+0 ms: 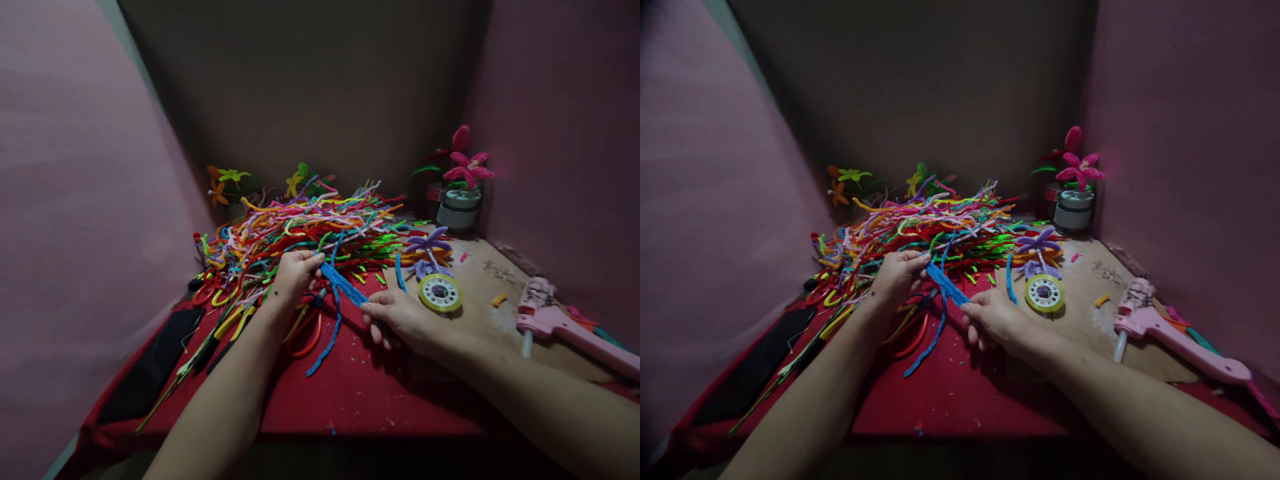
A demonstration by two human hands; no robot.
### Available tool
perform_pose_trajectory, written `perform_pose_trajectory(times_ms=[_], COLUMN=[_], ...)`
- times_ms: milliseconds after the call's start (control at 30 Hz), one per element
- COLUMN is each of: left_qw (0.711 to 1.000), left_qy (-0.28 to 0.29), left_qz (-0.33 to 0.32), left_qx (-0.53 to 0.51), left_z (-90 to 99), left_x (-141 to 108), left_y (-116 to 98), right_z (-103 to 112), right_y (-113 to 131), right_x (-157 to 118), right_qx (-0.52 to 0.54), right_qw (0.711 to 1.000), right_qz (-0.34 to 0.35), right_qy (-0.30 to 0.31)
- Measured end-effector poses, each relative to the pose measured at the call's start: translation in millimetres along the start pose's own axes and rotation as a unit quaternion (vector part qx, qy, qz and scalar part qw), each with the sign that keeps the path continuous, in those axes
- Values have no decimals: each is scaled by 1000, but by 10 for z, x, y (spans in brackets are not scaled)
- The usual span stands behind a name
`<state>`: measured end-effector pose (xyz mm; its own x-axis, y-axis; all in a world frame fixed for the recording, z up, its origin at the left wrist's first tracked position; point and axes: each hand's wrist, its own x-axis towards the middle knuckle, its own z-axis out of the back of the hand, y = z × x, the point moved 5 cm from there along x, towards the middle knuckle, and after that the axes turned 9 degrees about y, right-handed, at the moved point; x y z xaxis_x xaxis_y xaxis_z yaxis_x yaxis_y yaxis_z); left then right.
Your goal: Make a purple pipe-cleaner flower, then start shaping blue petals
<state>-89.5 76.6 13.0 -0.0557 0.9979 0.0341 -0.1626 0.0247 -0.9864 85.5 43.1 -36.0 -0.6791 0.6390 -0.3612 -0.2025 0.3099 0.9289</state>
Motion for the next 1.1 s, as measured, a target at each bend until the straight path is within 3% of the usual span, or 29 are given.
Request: perform_pose_trajectory(times_ms=[67, 133, 200, 267, 333, 400, 500, 633, 867, 1100], left_qw=[1000, 998, 979, 927, 870, 817, 766, 749, 766, 798], left_qy=[5, -40, -114, -131, -35, 96, 240, 337, 411, 443], left_qz=[8, -26, -126, -257, -345, -376, -344, -244, -142, -56], left_qx=[6, 33, 115, 240, 352, 426, 487, 515, 473, 404], left_z=[39, 108, 143, 36, -206, -439, -633, -680, -659, -685], left_x=[25, 9, -88, -251, -387, -474, -500, -474, -526, -497], left_y=[9, -63, -258, -503, -641, -639, -479, -267, -202, -134], right_z=[12, 26, 39, 48, 58, 72, 82, 97, 123, 126], right_y=[22, 45, 62, 67, 63, 64, 76, 99, 152, 170], right_x=[-9, -23, -32, -31, -22, -13, -8, -22, -98, -121], right_qx=[-6, -9, -20, -28, -35, -49, -92, -162, -225, -298], right_qw=[1000, 1000, 1000, 999, 999, 998, 994, 984, 960, 937], right_qz=[-6, -10, -10, -7, -4, 4, 14, 4, -24, -24], right_qy=[10, 15, 19, 28, 36, 41, 52, 71, 165, 178])
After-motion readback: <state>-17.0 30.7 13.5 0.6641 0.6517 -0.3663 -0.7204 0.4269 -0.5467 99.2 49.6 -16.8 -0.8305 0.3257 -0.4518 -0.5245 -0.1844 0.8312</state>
